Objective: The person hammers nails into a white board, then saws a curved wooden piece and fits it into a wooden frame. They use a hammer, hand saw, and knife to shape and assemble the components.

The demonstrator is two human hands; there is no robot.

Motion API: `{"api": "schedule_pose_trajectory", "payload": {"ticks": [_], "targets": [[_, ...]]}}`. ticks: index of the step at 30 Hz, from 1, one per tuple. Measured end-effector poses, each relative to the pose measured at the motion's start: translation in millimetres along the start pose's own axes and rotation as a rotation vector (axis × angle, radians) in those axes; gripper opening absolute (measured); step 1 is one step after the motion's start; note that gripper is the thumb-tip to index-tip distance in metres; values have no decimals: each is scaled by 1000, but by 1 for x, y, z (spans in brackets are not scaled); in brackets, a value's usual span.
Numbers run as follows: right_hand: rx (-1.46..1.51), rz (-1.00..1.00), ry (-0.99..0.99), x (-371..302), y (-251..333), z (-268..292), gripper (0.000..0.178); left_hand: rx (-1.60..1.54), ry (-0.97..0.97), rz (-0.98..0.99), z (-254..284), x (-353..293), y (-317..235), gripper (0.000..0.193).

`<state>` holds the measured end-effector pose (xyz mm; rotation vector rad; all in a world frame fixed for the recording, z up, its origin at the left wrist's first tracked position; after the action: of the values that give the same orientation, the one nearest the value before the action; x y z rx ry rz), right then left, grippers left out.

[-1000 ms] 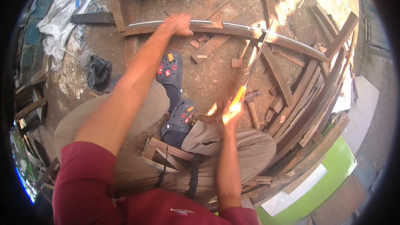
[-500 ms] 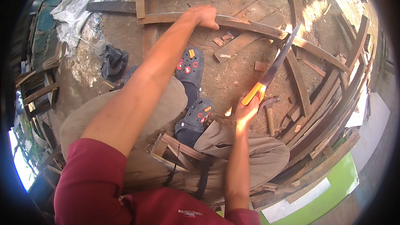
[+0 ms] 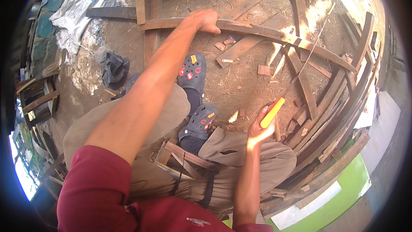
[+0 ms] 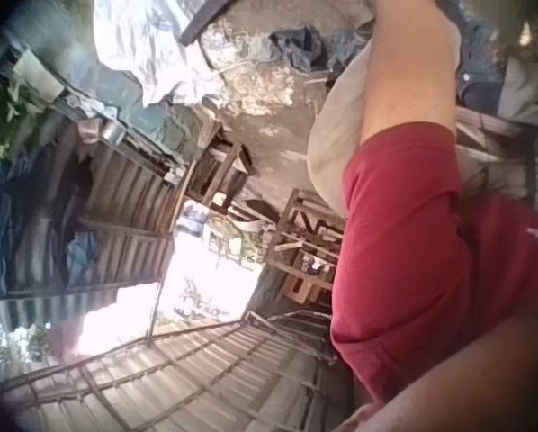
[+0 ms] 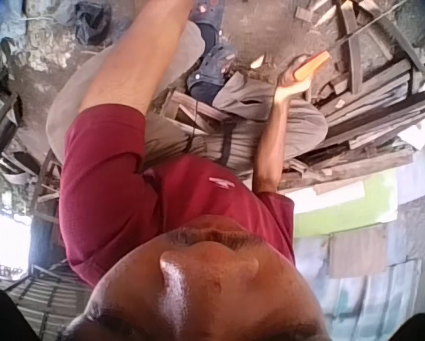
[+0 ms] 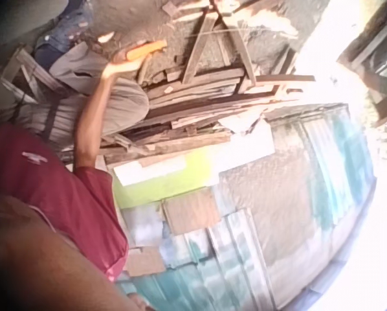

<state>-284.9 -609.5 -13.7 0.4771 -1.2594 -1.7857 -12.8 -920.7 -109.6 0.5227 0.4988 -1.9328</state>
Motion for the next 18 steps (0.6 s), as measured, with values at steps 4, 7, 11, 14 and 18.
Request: {"api": "schedule_pose_trajectory", "payload": {"ticks": [4, 7, 11, 14, 18], "targets": [[-159, 38, 147, 52, 75, 48, 23, 4, -21, 63, -6, 0, 0, 52], [-412, 9, 430, 117, 126, 88, 19, 30, -6, 64, -10, -11, 0, 55], [-648, 155, 481, 162, 100, 128, 19, 36, -62, 59, 7, -12, -12, 56], [-667, 374, 353, 139, 14, 104, 12, 81, -134, 30, -10, -6, -5, 56], [-613, 181, 134, 89, -82, 76, 19, 119, -298, 43, -24, -12, -7, 69]]}}
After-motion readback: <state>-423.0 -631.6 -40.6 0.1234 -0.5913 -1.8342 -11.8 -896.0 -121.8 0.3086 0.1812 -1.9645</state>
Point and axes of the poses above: each hand's wrist, its own x-axis towards the middle knuckle, its own z-axis out of the back of the hand, y = z × x, the point moved 9 cm from there along x, towards the middle knuckle, and after that the axes turned 14 degrees about x, right-handed, at the moved point
